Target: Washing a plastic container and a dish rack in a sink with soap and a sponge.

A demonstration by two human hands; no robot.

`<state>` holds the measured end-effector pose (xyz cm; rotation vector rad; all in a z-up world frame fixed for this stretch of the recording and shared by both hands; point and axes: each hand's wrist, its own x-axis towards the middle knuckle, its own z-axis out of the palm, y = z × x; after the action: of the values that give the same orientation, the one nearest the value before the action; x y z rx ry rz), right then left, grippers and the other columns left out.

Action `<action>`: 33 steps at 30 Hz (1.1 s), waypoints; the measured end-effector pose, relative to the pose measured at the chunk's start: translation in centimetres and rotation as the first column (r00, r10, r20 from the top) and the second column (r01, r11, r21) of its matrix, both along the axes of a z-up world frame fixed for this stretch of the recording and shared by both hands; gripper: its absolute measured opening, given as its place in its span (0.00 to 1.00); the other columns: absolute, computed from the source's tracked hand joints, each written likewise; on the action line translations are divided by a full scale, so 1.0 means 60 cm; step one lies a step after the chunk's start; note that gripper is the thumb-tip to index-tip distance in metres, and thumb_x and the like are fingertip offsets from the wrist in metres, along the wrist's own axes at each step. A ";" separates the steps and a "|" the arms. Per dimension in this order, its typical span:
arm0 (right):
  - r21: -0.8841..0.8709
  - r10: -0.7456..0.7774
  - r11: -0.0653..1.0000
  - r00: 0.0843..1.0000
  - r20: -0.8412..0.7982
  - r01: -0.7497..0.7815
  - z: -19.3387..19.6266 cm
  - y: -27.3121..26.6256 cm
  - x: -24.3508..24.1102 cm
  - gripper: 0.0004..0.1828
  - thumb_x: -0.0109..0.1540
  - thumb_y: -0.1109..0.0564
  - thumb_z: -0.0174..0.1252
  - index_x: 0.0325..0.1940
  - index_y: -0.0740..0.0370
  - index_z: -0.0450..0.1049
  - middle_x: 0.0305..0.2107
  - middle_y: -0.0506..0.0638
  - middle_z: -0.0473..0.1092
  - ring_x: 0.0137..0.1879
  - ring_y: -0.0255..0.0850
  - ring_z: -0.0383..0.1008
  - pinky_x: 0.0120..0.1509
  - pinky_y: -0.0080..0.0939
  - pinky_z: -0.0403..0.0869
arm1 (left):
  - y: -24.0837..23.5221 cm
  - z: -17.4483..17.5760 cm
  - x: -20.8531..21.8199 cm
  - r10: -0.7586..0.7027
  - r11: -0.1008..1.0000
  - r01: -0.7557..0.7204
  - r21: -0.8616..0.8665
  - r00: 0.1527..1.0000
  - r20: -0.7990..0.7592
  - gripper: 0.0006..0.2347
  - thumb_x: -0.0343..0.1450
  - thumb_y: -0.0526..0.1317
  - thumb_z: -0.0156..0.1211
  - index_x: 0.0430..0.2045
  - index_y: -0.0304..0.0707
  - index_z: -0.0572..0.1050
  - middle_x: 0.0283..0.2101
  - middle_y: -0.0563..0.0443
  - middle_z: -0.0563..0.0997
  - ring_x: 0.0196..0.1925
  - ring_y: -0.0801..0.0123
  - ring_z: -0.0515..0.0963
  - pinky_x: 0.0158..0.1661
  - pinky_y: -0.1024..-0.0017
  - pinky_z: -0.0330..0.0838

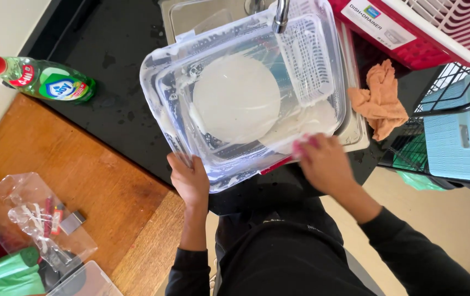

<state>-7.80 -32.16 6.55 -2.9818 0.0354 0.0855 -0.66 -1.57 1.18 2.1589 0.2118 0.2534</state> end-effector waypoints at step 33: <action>0.369 0.077 0.921 0.986 0.145 -0.126 -0.094 0.190 0.037 0.13 0.64 0.58 0.51 0.49 0.56 0.77 0.50 0.51 0.77 0.55 0.52 0.76 0.59 0.51 0.75 | 0.004 -0.030 -0.046 0.047 0.948 -0.039 -0.315 0.999 0.019 0.17 0.83 0.45 0.40 0.27 0.33 0.66 0.18 0.44 0.68 0.18 0.58 0.67 0.22 0.63 0.62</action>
<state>-5.58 -20.73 0.89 -2.5945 -0.1366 -0.0794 -3.39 -1.35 -0.64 1.8342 0.2661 0.2547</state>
